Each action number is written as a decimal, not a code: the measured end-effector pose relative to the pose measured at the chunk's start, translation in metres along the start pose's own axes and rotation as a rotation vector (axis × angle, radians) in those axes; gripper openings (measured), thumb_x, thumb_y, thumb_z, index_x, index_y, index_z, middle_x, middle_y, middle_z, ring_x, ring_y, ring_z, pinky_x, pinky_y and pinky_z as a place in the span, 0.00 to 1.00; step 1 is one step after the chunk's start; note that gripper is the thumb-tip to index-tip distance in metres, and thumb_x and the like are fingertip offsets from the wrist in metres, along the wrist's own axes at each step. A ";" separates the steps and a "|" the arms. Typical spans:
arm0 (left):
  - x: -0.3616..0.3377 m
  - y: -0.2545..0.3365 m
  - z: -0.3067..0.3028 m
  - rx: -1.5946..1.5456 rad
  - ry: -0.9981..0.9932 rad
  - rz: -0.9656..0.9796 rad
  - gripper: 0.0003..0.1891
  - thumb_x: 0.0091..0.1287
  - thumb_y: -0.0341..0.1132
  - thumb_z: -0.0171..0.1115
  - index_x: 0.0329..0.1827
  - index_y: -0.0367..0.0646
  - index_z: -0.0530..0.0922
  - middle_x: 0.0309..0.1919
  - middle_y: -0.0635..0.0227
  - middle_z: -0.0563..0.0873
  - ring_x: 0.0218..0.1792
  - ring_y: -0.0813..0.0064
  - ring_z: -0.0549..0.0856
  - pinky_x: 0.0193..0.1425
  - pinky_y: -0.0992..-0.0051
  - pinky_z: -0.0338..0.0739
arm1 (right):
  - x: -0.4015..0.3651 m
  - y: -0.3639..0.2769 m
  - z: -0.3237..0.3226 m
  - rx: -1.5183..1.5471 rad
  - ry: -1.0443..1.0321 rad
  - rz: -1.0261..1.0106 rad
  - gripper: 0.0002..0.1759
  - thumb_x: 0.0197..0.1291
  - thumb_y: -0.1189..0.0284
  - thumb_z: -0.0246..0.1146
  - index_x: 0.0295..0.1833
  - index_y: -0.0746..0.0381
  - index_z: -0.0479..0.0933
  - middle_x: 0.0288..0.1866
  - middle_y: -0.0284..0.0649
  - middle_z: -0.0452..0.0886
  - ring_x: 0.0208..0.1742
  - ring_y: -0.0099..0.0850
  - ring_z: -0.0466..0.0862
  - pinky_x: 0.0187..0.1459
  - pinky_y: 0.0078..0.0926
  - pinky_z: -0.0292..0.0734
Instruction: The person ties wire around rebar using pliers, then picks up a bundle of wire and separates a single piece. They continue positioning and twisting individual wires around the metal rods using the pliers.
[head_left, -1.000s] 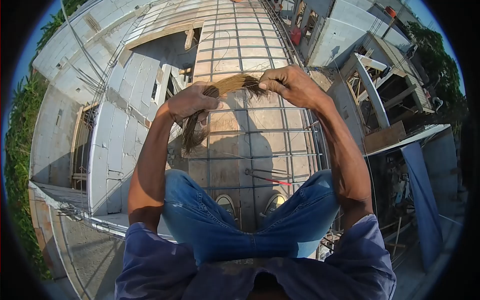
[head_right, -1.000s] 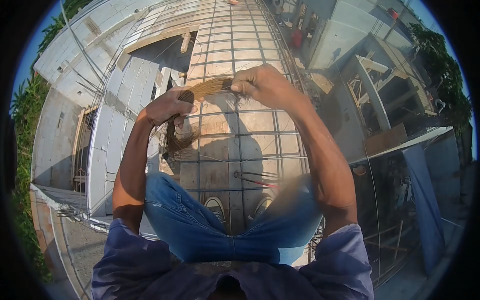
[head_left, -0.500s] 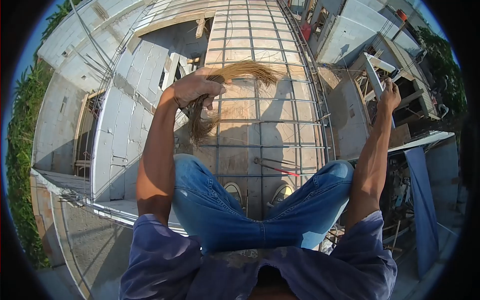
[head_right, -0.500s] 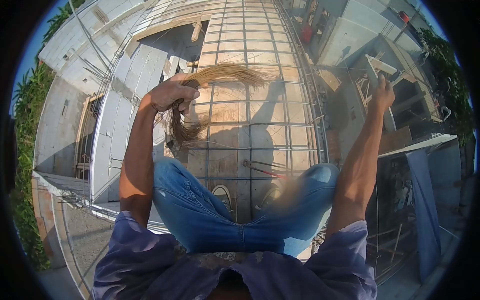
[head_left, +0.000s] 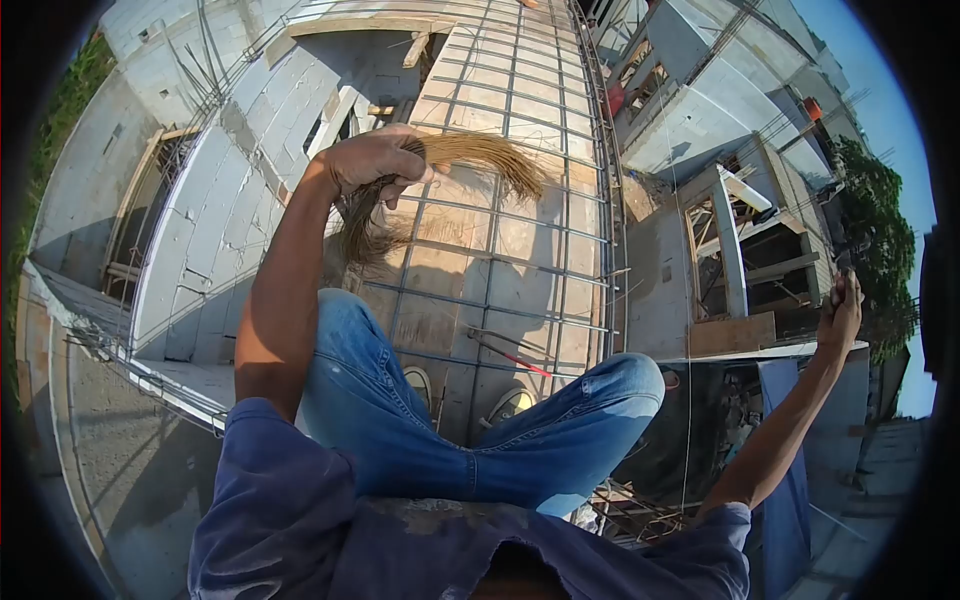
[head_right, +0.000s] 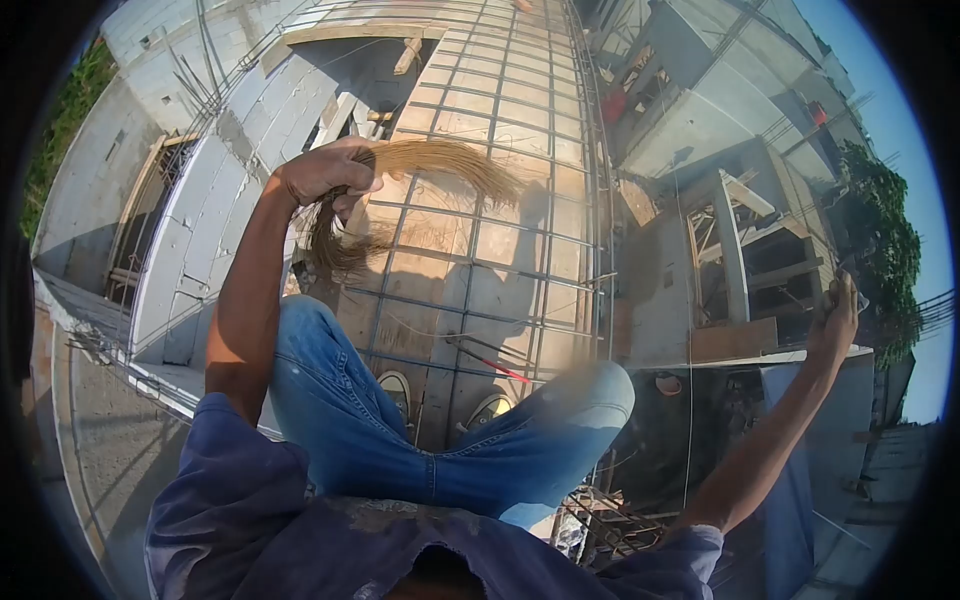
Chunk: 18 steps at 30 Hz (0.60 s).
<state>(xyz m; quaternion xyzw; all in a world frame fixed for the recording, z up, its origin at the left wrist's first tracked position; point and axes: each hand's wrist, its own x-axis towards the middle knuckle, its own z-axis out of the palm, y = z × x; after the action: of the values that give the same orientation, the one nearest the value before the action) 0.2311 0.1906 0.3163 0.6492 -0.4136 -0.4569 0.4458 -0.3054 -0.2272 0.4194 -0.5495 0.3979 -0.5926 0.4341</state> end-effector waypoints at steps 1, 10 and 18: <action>0.006 0.001 0.005 -0.046 0.001 -0.001 0.15 0.57 0.38 0.66 0.41 0.37 0.75 0.16 0.74 0.73 0.15 0.83 0.72 0.21 0.78 0.71 | -0.030 0.006 0.034 0.022 -0.192 -0.011 0.12 0.69 0.66 0.59 0.51 0.60 0.78 0.33 0.26 0.75 0.25 0.12 0.65 0.24 0.12 0.59; 0.038 -0.004 0.026 0.070 -0.133 0.021 0.26 0.57 0.44 0.70 0.47 0.32 0.72 0.22 0.66 0.79 0.18 0.77 0.80 0.28 0.73 0.81 | -0.266 0.078 0.305 -0.239 -0.969 -0.111 0.09 0.62 0.69 0.65 0.39 0.64 0.80 0.31 0.34 0.80 0.31 0.21 0.75 0.36 0.22 0.71; 0.028 -0.013 0.017 -0.016 -0.170 0.025 0.28 0.55 0.44 0.72 0.48 0.30 0.73 0.29 0.62 0.81 0.18 0.78 0.80 0.26 0.75 0.80 | -0.314 0.103 0.328 -0.312 -0.915 -0.502 0.10 0.60 0.67 0.66 0.33 0.62 0.78 0.30 0.43 0.78 0.33 0.41 0.76 0.38 0.38 0.69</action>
<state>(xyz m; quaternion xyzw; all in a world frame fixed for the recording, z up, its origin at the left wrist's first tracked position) 0.2236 0.1638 0.2948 0.5994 -0.4544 -0.5078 0.4200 0.0355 0.0418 0.2516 -0.8872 0.1083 -0.3125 0.3217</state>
